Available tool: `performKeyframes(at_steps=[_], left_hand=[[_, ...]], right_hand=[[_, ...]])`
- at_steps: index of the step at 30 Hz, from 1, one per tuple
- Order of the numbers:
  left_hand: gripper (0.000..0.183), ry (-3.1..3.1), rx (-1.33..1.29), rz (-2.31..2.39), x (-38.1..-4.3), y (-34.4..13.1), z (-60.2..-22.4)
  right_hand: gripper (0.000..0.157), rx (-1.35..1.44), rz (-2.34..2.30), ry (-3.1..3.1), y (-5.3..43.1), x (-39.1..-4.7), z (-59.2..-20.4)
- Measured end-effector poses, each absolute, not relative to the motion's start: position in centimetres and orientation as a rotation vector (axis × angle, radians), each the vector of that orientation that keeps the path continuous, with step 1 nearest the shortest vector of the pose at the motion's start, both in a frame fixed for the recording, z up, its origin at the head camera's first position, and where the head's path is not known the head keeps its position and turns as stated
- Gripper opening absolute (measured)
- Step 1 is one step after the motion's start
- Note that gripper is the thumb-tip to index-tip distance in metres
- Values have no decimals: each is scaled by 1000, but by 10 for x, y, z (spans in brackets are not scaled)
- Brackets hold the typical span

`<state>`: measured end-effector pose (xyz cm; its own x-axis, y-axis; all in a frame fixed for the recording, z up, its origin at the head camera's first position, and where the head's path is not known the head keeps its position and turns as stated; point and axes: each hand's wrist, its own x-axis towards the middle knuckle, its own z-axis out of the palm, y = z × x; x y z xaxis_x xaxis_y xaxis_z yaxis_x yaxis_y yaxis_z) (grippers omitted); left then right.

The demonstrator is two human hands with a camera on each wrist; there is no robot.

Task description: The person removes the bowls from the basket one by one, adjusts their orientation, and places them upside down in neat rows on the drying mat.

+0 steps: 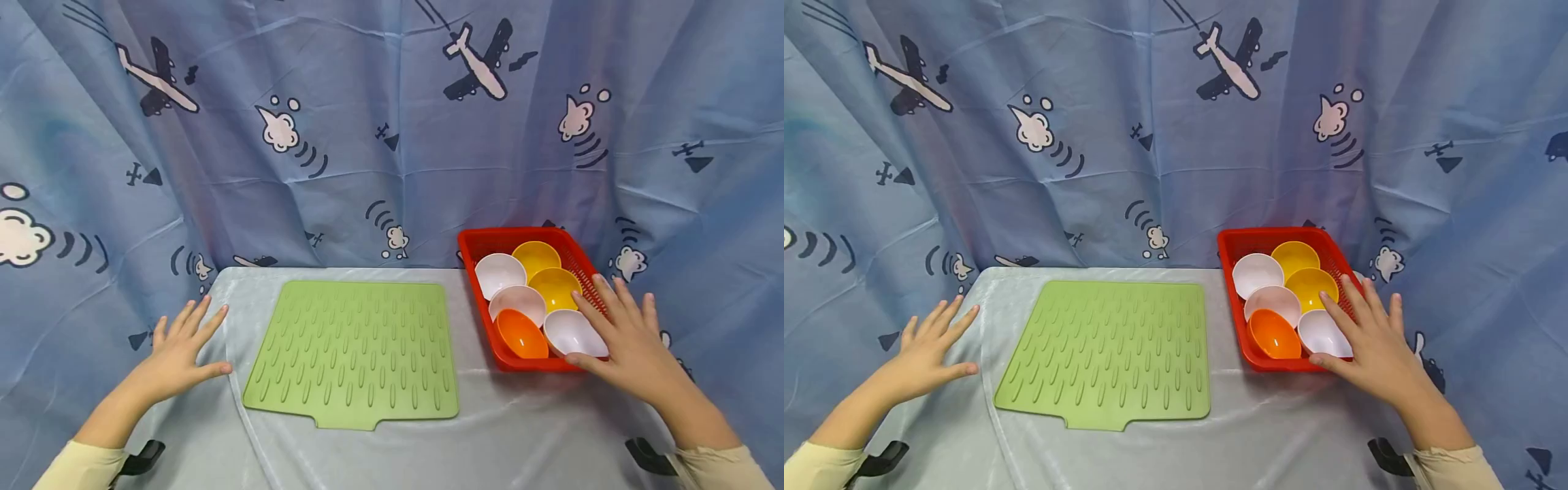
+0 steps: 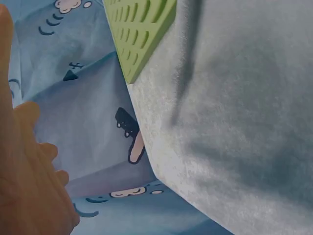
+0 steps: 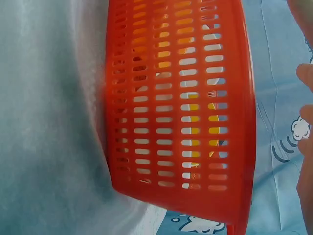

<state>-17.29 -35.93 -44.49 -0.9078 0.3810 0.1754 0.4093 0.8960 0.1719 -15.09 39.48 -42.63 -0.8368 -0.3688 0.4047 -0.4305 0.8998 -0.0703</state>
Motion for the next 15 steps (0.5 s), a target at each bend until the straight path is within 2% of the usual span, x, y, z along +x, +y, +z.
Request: performKeyframes(at_steps=[15], left_hand=[[117,-2872,-654,-513,-168,-342,-448]], right_hand=[[105,606,387,-2688,379,-159,-417]])
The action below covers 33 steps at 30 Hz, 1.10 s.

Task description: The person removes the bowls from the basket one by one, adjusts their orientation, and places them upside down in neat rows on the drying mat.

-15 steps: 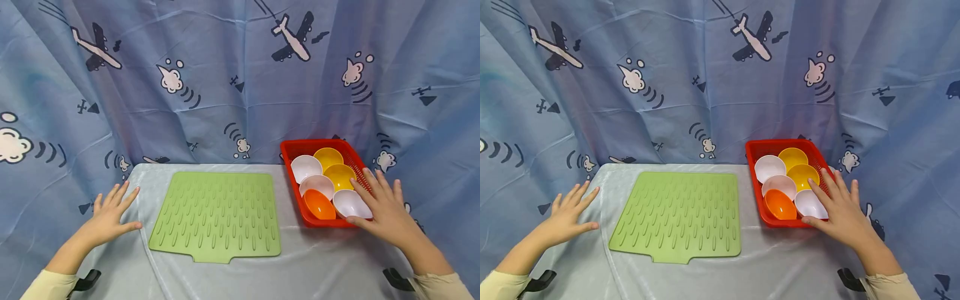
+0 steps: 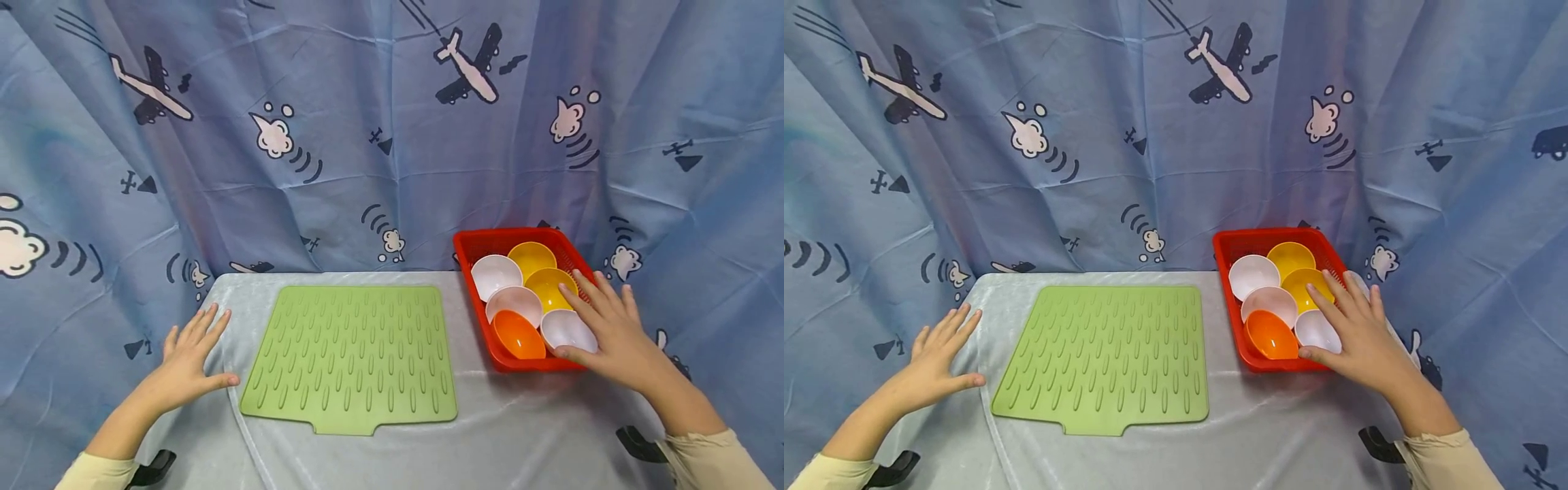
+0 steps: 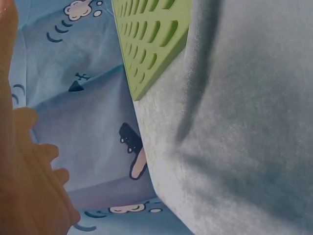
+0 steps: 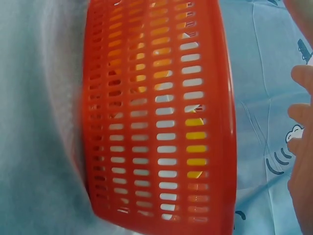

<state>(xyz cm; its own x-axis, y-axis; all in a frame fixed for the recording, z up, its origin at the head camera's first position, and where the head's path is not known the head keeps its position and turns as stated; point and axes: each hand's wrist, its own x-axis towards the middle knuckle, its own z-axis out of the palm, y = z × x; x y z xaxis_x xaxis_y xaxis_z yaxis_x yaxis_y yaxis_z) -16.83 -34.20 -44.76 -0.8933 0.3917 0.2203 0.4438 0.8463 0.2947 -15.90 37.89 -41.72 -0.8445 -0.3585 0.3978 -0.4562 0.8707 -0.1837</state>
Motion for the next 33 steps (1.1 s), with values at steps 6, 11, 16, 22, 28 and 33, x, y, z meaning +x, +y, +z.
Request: performKeyframes(at_steps=[6,11,16,22,28,33], left_hand=[[119,-2835,-647,-640,-164,-342,-457],[120,-2805,-639,-766,-162,-343,-468],[120,-2820,-597,-879,-160,-342,-475],[123,-2878,-558,-888,-158,-336,-483],[121,-2882,-621,-951,-155,-331,-493],[118,-2886,-658,-939,-154,-328,-500]], right_hand=[[106,631,446,-2713,374,-164,-414],[108,675,529,-2721,373,-172,-412],[111,672,628,-2749,370,-174,-415],[111,633,687,-2800,368,-178,-415],[105,627,787,-2893,367,-181,-415],[98,645,807,-2933,365,-184,-418]])
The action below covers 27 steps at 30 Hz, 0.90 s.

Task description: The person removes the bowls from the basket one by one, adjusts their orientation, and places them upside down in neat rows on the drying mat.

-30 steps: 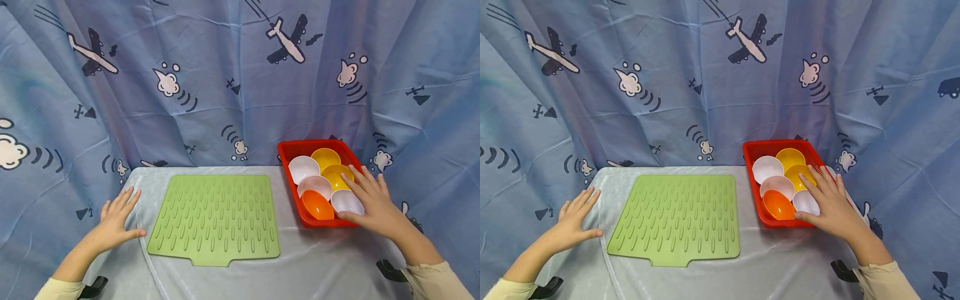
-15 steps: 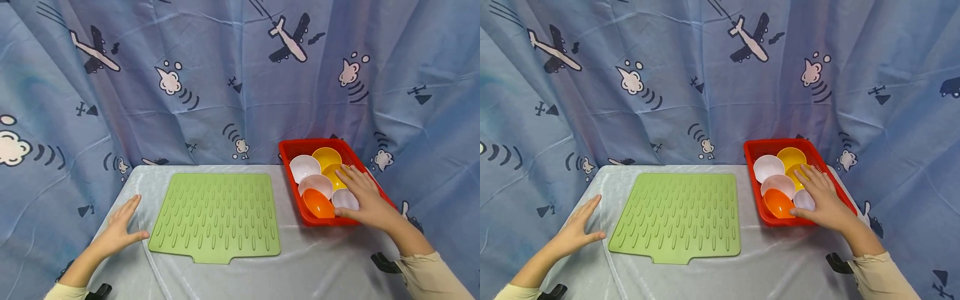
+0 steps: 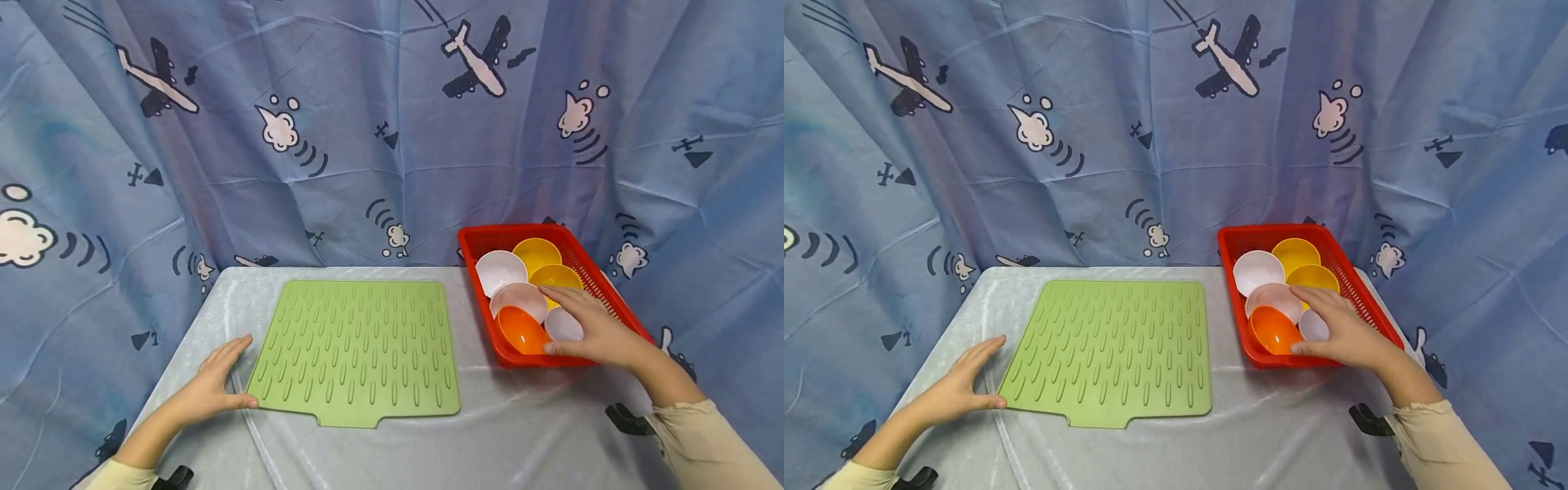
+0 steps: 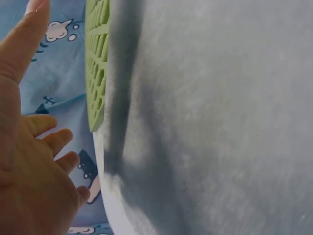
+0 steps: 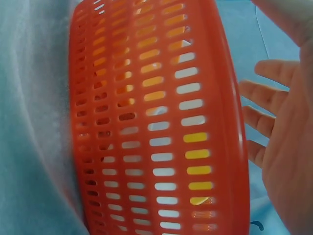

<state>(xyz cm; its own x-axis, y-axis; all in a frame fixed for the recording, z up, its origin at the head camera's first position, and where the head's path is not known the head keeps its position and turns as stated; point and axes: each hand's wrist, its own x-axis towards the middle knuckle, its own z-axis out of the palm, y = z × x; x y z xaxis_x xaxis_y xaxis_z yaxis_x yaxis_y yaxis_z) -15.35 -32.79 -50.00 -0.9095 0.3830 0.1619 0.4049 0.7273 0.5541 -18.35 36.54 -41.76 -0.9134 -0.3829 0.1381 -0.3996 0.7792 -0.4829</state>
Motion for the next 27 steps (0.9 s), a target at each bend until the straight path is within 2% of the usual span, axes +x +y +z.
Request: performKeyframes(at_steps=[11,20,27], left_hand=[[115,-2935,-623,-959,-152,-319,-509],[115,-2970,-590,-973,-152,-320,-517],[113,-2970,-587,-933,-154,-321,-521]], right_hand=[[100,716,804,-3007,360,-194,-423],[98,606,823,-3143,358,-208,-425],[97,701,815,-3170,354,-217,-430]])
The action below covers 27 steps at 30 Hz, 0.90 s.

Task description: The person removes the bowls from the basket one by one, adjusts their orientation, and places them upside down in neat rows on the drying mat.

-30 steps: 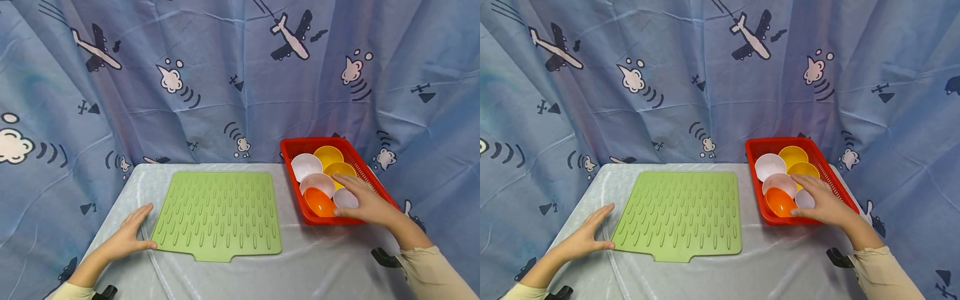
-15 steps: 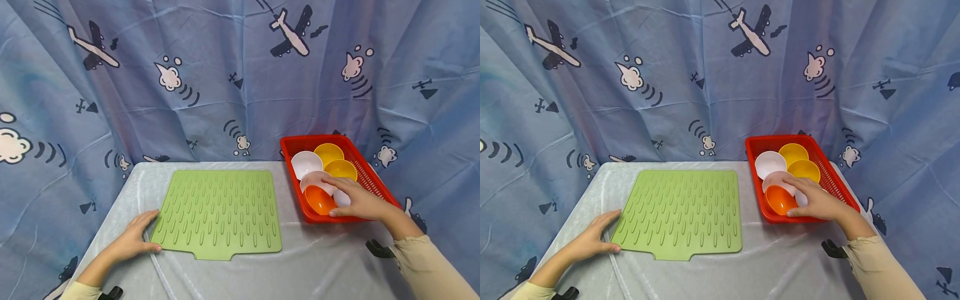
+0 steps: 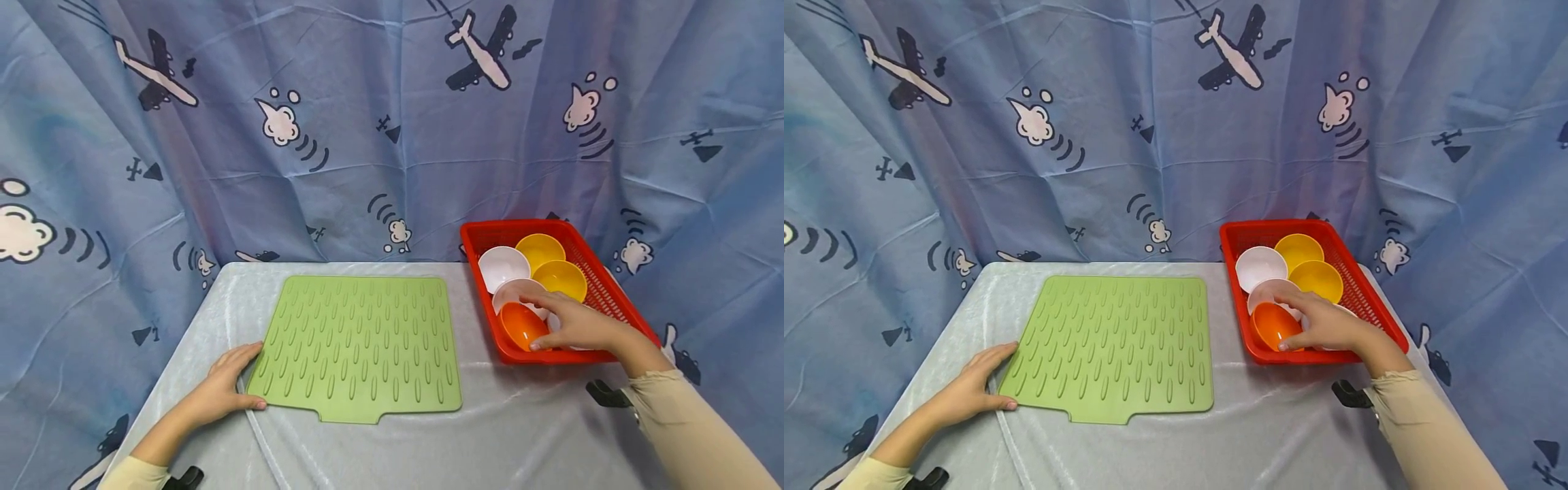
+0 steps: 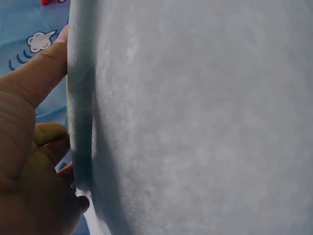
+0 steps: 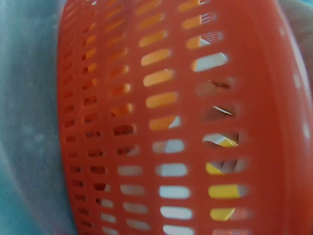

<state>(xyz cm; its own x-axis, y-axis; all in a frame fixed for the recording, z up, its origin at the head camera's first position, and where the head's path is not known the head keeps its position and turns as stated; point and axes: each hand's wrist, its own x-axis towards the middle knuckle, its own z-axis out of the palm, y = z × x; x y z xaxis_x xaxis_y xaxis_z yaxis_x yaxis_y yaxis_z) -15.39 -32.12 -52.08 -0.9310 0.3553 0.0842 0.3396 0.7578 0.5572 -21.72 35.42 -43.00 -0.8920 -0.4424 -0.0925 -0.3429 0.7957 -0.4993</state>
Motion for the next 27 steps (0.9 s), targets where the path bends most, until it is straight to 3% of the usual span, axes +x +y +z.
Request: performKeyframes(at_steps=[27], left_hand=[[104,2950,529,830,-158,-319,-517]], right_hand=[[107,-543,-474,2894,342,-218,-442]])
